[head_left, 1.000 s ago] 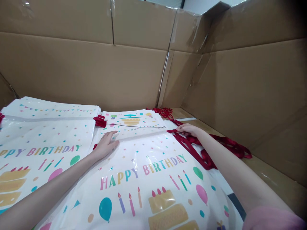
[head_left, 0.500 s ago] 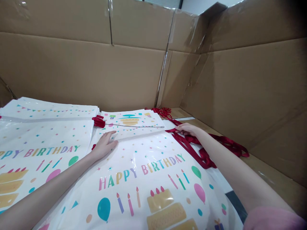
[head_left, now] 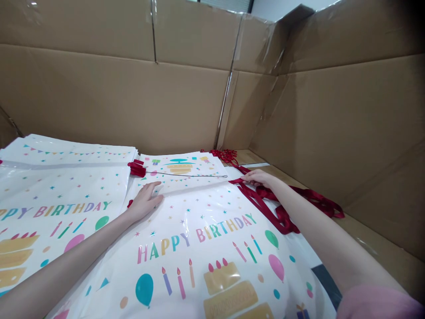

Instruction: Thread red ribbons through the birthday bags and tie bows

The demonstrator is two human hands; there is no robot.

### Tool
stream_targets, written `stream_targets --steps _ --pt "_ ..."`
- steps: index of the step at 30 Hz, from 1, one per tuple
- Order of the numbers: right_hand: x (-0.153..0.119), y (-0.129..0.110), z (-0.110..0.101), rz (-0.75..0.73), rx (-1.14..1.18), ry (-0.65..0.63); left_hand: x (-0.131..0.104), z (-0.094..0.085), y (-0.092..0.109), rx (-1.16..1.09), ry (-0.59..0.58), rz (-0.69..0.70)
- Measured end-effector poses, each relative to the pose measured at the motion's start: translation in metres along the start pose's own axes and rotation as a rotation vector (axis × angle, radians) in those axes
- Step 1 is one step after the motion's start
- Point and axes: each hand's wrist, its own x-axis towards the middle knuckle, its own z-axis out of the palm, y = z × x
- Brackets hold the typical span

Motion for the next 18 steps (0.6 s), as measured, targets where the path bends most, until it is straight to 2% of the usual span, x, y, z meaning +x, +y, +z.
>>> stream_targets --steps 18 --pt "0.015 0.007 0.010 0.025 -0.072 0.115 0.000 0.000 0.001 0.044 -0.019 0.005"
